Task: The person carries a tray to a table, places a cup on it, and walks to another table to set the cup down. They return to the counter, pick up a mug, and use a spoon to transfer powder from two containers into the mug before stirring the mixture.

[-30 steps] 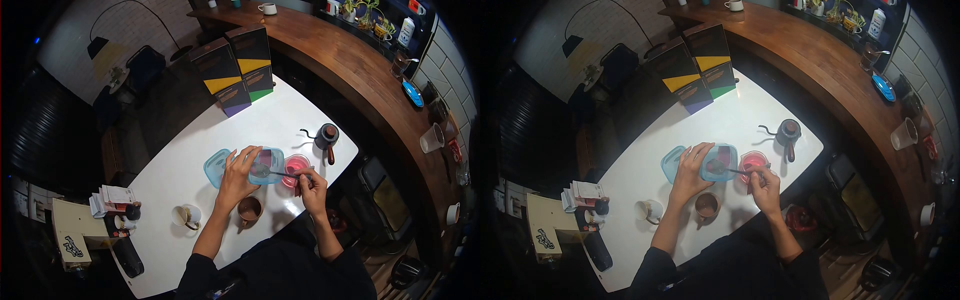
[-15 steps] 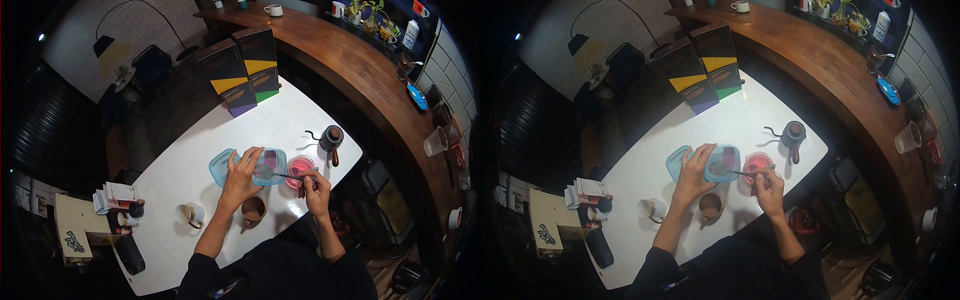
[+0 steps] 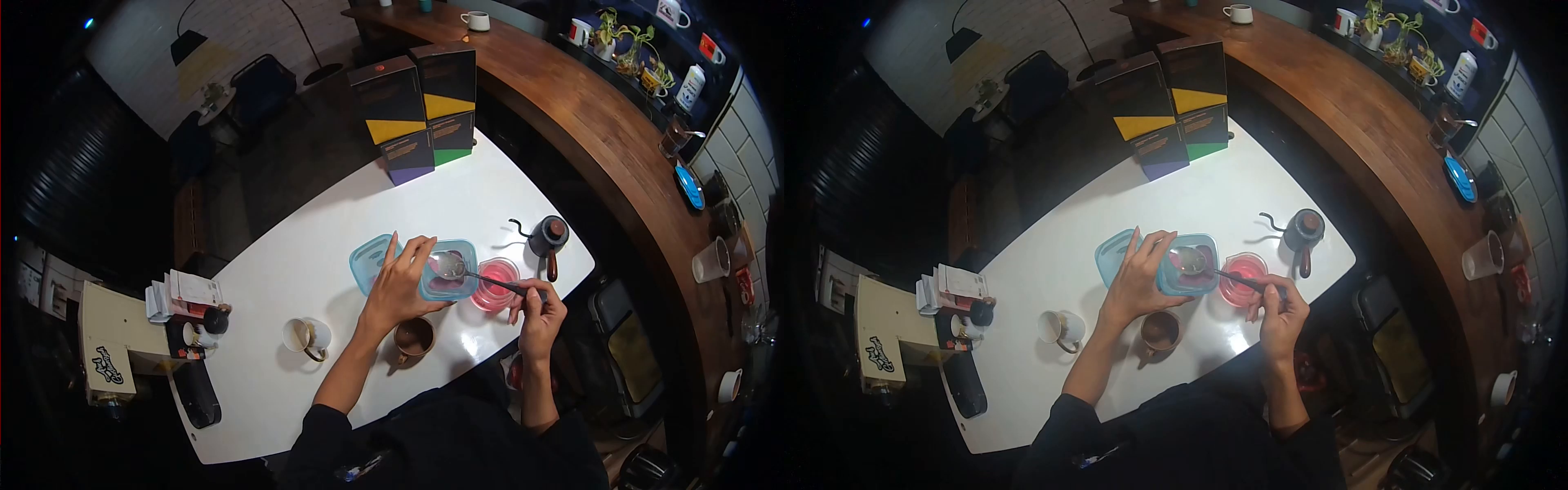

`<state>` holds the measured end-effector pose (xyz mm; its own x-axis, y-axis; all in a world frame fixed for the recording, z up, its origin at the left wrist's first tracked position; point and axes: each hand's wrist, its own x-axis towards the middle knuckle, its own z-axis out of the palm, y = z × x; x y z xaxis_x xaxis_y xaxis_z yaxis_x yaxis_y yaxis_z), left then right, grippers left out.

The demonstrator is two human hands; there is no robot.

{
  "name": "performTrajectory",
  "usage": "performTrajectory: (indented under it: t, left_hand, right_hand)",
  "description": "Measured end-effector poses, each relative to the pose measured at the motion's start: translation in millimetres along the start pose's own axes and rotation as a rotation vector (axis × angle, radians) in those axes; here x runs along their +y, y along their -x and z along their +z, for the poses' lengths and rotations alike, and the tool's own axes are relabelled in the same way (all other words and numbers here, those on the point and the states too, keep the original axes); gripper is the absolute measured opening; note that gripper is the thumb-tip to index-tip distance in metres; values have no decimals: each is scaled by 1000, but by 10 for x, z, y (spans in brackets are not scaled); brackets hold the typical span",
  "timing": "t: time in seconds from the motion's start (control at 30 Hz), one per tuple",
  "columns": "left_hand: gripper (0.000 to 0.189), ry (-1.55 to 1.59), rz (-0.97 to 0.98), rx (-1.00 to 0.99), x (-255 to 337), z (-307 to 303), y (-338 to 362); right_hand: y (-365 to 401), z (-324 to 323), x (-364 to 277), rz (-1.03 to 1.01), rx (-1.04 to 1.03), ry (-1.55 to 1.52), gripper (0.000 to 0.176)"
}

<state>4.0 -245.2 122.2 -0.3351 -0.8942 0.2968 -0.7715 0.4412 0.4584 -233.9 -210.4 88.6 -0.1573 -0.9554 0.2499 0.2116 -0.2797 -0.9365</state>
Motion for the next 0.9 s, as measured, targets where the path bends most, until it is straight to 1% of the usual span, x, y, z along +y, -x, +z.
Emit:
performTrajectory:
  t: [0.13,0.2,0.23,0.3,0.43,0.6,0.9]
  left_hand:
    - [103,-78,-10,21,-44,39,0]
    - [112,-134,-18,48,-79,64,-1]
    - [112,-132,-16,46,-86,71,8]
    - [116,-138,-29,58,-100,72,6]
    - [118,-117,-38,63,-120,82,13]
    - [116,-158,-41,124,-85,63,30]
    - [114,-191,-53,100,-137,72,6]
  right_hand:
    - [-14,-32,-50,-24,34,-16,24]
    - [-26,-45,-48,-29,48,-16,23]
    - [-14,-48,-47,-29,52,-15,23]
    - [-25,-45,-44,-31,10,3,23]
    - [-26,-25,-24,-35,17,-11,23]
    - [-48,-9,6,-19,24,-17,23]
    - [-102,-11,-1,-27,30,-26,23]
